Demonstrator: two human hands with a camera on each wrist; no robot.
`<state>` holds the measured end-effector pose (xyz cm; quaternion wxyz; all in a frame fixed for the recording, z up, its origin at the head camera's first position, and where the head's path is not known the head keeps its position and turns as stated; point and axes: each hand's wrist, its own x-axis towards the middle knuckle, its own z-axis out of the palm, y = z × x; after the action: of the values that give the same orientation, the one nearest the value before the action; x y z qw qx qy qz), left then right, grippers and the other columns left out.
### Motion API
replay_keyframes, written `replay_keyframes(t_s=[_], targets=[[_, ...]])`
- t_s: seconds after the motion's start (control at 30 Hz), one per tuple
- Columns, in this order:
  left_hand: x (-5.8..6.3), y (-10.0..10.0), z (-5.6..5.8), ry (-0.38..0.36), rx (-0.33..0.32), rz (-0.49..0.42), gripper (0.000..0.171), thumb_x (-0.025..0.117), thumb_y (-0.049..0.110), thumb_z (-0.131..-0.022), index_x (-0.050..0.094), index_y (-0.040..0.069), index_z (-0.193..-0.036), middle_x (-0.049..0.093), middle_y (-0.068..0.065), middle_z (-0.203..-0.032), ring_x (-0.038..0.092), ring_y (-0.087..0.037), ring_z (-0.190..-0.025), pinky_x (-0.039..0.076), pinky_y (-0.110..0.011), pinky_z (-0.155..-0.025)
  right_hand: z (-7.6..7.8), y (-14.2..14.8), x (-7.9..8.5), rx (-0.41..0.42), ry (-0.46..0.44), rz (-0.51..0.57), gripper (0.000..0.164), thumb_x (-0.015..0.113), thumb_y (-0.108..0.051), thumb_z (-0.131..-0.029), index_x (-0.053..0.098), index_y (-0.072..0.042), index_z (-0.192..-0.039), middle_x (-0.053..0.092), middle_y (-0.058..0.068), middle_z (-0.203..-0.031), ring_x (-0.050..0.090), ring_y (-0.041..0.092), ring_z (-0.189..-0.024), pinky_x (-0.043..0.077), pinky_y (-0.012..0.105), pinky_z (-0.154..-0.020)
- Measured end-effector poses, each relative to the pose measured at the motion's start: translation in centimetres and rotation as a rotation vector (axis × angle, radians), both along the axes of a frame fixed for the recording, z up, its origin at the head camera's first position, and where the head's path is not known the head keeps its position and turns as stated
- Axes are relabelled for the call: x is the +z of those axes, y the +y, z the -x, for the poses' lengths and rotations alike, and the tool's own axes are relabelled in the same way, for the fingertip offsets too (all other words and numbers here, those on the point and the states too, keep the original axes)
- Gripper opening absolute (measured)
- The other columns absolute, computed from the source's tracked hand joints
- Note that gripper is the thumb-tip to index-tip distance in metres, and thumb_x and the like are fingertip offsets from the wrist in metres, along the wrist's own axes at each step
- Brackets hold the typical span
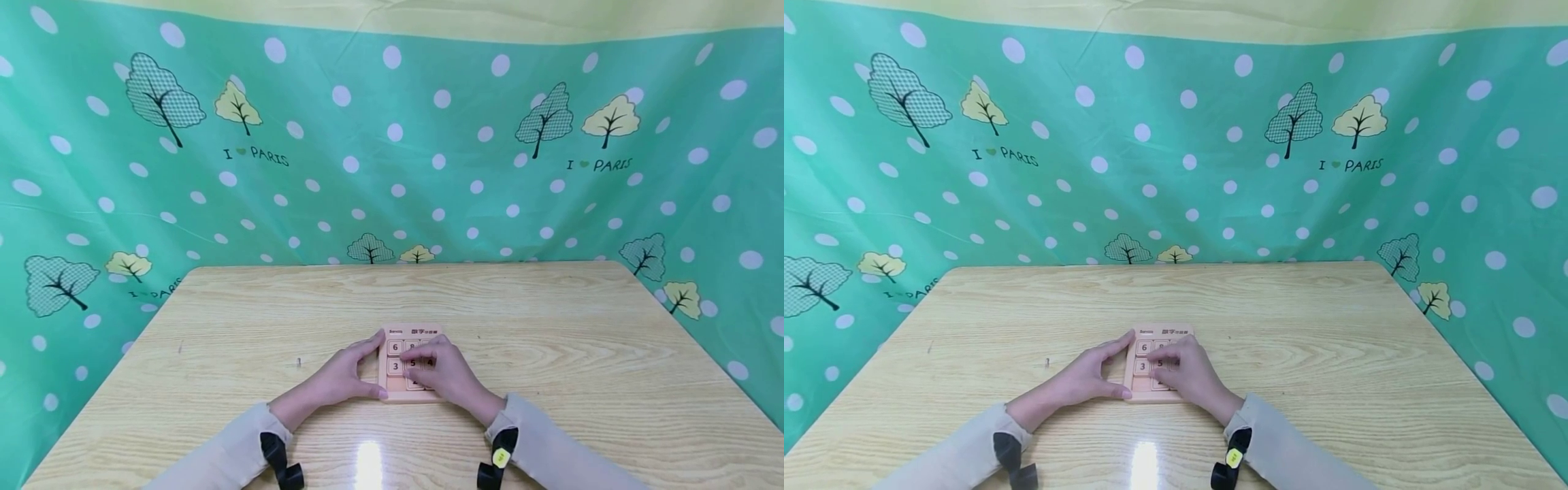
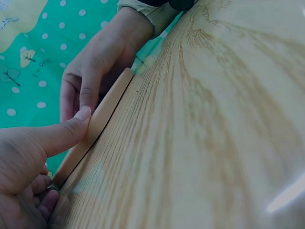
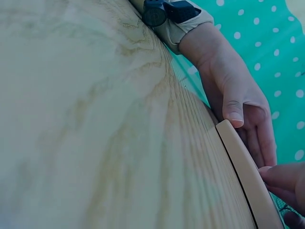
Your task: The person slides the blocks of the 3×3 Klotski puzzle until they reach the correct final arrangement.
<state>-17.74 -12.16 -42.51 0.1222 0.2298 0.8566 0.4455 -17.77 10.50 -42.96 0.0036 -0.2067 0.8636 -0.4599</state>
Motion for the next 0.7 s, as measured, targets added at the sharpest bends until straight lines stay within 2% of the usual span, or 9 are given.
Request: replay_keyframes(t_s=[0.23, 0.7], targets=[[-0.03, 0.0, 0.05, 0.011, 0.004, 0.006, 0.102, 0.084, 0.034, -0.067, 0.027, 0.007, -0.148, 0.026, -0.007, -0.153, 0.023, -0.027, -0.141, 0.019, -0.045, -0.115, -0.29, 0.55, 0.05, 0.046, -0.061, 0.011, 0.019, 0.076, -0.017, -0.079, 0.076, -0.019, -0.098, 0.052, -0.003, -0.086, 0.042, 0.014, -0.08, 0.041, 0.023, -0.067], [0.0, -0.02, 0.04, 0.0, 0.006, 0.009, 0.102, 0.083, 0.036, -0.067, 0.028, 0.006, -0.148, 0.026, -0.008, -0.153, 0.023, -0.027, -0.141, 0.019, -0.045, -0.115, -0.27, 1.04, -0.11, 0.126, -0.05, 0.032, 0.017, 0.077, -0.016, -0.077, 0.076, -0.021, -0.094, 0.059, -0.007, -0.089, 0.042, 0.012, -0.081, 0.041, 0.023, -0.069]])
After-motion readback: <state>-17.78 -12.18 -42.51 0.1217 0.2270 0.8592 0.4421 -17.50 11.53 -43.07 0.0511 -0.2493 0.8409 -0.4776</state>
